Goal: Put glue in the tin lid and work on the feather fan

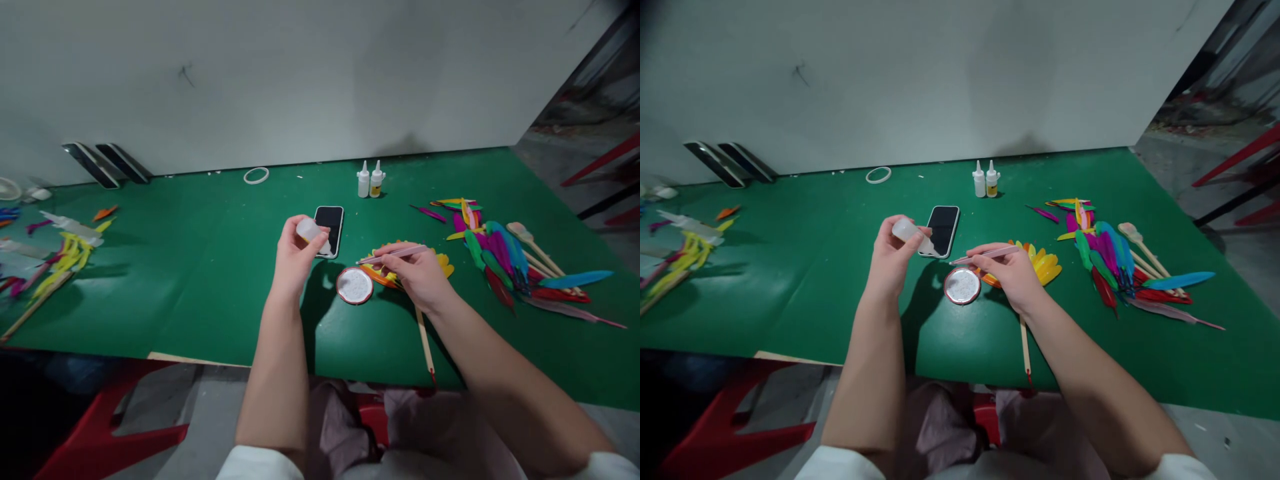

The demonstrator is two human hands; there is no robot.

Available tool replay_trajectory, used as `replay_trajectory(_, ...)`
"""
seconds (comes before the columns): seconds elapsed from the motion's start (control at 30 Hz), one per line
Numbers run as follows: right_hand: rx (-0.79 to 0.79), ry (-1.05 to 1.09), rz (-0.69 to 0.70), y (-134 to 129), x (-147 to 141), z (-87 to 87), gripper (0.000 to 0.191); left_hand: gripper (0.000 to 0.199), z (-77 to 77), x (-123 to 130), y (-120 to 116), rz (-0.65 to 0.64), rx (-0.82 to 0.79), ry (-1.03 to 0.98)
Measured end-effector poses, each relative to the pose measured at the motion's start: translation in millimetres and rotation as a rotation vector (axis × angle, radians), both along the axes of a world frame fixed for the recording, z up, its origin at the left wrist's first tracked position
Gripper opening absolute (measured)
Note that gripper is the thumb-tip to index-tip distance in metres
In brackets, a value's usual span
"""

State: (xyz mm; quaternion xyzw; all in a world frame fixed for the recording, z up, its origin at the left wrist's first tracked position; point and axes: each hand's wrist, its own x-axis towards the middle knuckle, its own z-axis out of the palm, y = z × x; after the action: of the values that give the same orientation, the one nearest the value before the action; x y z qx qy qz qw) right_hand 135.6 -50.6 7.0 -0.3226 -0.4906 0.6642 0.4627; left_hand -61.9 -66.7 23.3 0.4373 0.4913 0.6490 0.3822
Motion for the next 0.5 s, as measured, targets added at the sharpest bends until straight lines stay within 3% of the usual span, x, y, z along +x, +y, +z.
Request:
replay_trajectory(0.23,-0.003,-0.006,-0.012,0.2,-0.5,-0.4,0.014,0.033,-1.4,2.3,1.8,0.068,-0.037,0.020)
replay_trajectory(0.33,-0.002,0.006,0.000,0.1,-0.3,-0.4,0.011,0.030,-3.2,2.4,2.9,0.081,0.032,-0.048)
replay_trajectory(0.5,0.007,0.001,-0.004,0.4,0.5,-1.5,0.012,0.033,4.6,5.8,1.1,-0.066,0.186,-0.322)
